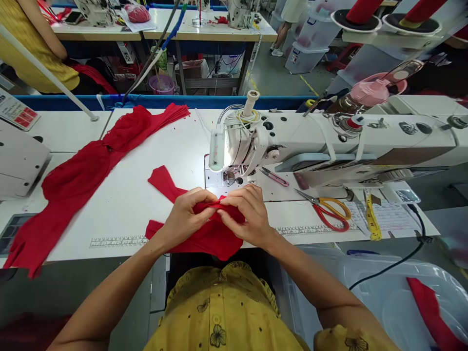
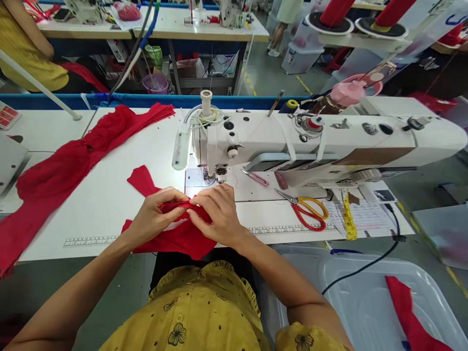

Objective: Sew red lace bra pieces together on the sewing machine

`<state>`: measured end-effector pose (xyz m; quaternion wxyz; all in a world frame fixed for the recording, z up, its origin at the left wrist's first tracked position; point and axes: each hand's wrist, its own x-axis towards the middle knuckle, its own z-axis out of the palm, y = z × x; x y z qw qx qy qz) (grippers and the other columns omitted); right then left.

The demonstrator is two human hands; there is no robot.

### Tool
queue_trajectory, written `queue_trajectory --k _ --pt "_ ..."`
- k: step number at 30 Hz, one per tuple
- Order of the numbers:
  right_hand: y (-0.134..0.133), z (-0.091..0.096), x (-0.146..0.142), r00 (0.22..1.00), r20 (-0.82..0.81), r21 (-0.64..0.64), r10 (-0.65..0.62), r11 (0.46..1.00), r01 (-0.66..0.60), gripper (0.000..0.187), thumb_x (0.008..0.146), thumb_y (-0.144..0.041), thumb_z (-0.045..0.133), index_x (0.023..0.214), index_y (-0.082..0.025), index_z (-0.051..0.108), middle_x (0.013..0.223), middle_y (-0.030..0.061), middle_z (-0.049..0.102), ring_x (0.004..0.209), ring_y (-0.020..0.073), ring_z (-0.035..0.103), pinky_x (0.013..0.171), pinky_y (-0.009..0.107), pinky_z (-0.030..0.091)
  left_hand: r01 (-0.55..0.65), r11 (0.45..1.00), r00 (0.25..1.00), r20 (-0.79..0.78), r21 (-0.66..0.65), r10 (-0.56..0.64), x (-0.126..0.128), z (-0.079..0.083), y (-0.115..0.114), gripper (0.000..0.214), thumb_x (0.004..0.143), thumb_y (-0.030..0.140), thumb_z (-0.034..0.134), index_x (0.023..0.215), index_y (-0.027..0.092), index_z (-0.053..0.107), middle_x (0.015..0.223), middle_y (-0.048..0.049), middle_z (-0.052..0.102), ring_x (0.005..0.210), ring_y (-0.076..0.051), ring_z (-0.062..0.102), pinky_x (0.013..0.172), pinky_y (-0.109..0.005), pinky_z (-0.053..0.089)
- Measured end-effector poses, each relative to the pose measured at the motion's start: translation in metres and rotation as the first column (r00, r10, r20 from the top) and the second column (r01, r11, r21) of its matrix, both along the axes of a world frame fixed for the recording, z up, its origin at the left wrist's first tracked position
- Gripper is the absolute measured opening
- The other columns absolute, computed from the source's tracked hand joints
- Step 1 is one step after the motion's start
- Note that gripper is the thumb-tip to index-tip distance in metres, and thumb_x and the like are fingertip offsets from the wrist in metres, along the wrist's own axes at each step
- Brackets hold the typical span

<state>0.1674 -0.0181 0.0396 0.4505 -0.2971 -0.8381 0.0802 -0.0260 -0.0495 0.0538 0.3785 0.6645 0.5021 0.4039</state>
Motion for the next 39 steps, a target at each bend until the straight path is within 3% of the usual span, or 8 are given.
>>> queue_trajectory --k 10,15,19,24,27,30,35,39 --pt "-0.009 -0.009 0.011 0.991 0.113 0.247 0.072 0.964 -0.098 0.016 0.088 -0.011 0.069 0.096 -0.025 0.067 0.084 -0.0026 0.071 0.08 0.0146 0.059 0.093 0.043 0.042 -0.086 0.993 0.996 -0.001 0.08 0.086 0.001 -0.008 -0.002 0.013 0.089 0.012 0.064 0.092 0.022 0.071 0.089 -0.0004 0.067 0.085 -0.015 0.061 0.075 -0.028 0.048" --pt "-0.017 -0.008 0.021 0.994 0.09 0.227 0.066 0.97 -0.085 0.02 0.084 -0.029 0.08 0.098 -0.026 0.066 0.084 -0.0006 0.071 0.079 0.0168 0.059 0.086 0.041 0.045 -0.095 0.971 0.995 0.022 0.218 0.093 0.0 -0.017 -0.008 0.013 0.091 0.014 0.066 0.096 0.024 0.072 0.089 -0.0017 0.067 0.085 -0.015 0.063 0.075 -0.029 0.05" --pt "-0.014 -0.012 0.02 0.995 0.079 0.183 -0.054 0.982 0.039 0.026 0.085 -0.02 0.075 0.108 -0.027 0.065 0.09 0.0024 0.072 0.081 0.0193 0.061 0.08 0.04 0.044 -0.106 0.947 0.994 0.012 0.304 0.107 0.004 -0.02 -0.011 0.013 0.091 0.015 0.066 0.098 0.024 0.072 0.087 -0.0015 0.067 0.081 -0.014 0.063 0.071 -0.027 0.05" --pt "-0.012 -0.017 0.014 0.995 0.088 0.159 -0.036 0.987 0.022 0.024 0.087 -0.013 0.067 0.105 -0.028 0.064 0.089 -0.0009 0.072 0.08 0.0175 0.062 0.082 0.04 0.041 -0.093 0.961 0.996 0.022 0.26 0.091 0.005 -0.02 -0.014 0.01 0.091 0.018 0.067 0.098 0.024 0.072 0.088 -0.0024 0.069 0.083 -0.015 0.063 0.073 -0.028 0.051" --pt "-0.011 -0.012 0.011 0.997 0.078 0.077 -0.006 0.997 0.0 0.02 0.088 -0.013 0.066 0.103 -0.026 0.063 0.091 0.001 0.073 0.081 0.018 0.063 0.084 0.041 0.041 -0.067 0.983 0.997 0.059 0.168 0.057 0.003 -0.017 -0.013 0.006 0.091 0.021 0.068 0.096 0.023 0.071 0.09 -0.0025 0.069 0.085 -0.015 0.063 0.076 -0.028 0.051" --pt "-0.006 -0.002 0.009 0.998 0.037 -0.135 0.058 0.989 -0.052 0.01 0.092 -0.015 0.063 0.096 -0.024 0.063 0.085 0.0004 0.07 0.079 0.0168 0.062 0.081 0.038 0.041 -0.024 1.0 0.995 0.098 0.009 0.023 0.0 -0.01 -0.008 0.006 0.092 0.026 0.068 0.094 0.022 0.072 0.09 -0.0025 0.069 0.086 -0.016 0.063 0.079 -0.028 0.05" --pt "0.012 0.014 0.012 0.976 -0.049 -0.559 0.21 0.804 -0.201 0.007 0.093 -0.019 0.062 0.087 -0.021 0.063 0.079 -0.0016 0.064 0.075 0.0139 0.057 0.073 0.031 0.043 0.136 0.947 0.985 0.146 -0.291 -0.096 -0.011 0.005 0.006 0.02 0.093 0.038 0.065 0.097 0.021 0.074 0.097 -0.0032 0.073 0.091 -0.018 0.065 0.082 -0.029 0.049" --pt "0.02 0.018 0.013 0.965 -0.086 -0.642 0.247 0.727 -0.243 0.008 0.093 -0.022 0.061 0.085 -0.021 0.062 0.077 -0.0026 0.062 0.071 0.0126 0.055 0.067 0.028 0.042 0.172 0.916 0.978 0.177 -0.362 -0.114 -0.015 0.011 0.012 0.029 0.092 0.046 0.063 0.096 0.02 0.075 0.096 -0.0033 0.073 0.089 -0.019 0.064 0.078 -0.029 0.049"
